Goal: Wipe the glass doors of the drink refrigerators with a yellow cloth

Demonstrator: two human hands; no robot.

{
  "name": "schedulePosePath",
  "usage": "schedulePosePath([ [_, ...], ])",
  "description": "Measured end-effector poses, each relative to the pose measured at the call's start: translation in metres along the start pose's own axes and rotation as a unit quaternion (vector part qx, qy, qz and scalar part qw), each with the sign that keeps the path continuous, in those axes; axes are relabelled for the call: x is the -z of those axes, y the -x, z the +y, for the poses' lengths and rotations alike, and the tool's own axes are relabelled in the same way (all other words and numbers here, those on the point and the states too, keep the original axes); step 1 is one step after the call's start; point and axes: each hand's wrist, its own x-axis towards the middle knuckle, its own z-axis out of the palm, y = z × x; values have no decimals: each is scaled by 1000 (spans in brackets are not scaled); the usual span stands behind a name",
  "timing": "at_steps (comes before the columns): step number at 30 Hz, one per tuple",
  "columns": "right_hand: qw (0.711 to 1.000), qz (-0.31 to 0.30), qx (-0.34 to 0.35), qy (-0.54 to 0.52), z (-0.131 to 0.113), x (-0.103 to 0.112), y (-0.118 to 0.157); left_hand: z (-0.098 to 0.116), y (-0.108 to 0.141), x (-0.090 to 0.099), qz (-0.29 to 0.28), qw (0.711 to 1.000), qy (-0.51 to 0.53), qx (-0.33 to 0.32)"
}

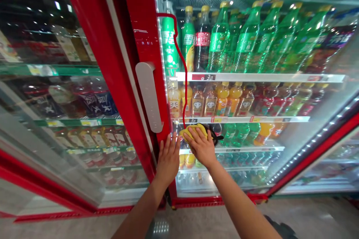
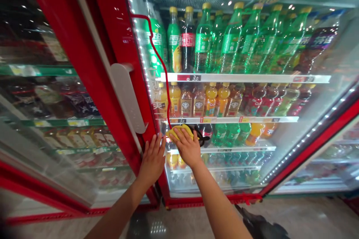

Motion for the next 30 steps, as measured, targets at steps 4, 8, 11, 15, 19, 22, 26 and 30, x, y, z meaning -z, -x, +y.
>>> schedulePosePath([
  [4, 996, 44, -75, 31, 24, 0, 26, 15, -5, -3, 0, 1000, 10, -8],
  [8, 994, 31, -96, 42, 17, -20, 71, 26, -3, -5, 6, 1000, 13, -18],
  [11, 999, -16, -31, 14, 20, -15, 63, 34, -9, -6, 3, 1000, 14, -26],
  [15, 999, -19, -50, 7, 57, 10, 37, 51, -21, -8, -1, 999, 21, -29],
  [19, 990, 20, -141, 24, 82, 6, 70, 67, -29, -14, -2, 999, 27, -29],
  [22, 986, 14, -162, 29, 76, -11, 105, 76, -30, -18, 4, 999, 30, -32],
  [26, 995, -40, -85, 29, 74, -5, 94, 87, -36, -20, 14, 999, 37, -37],
  [30, 996, -30, -85, 26, 107, 22, 61, 102, -47, -22, 20, 998, 37, -37],
])
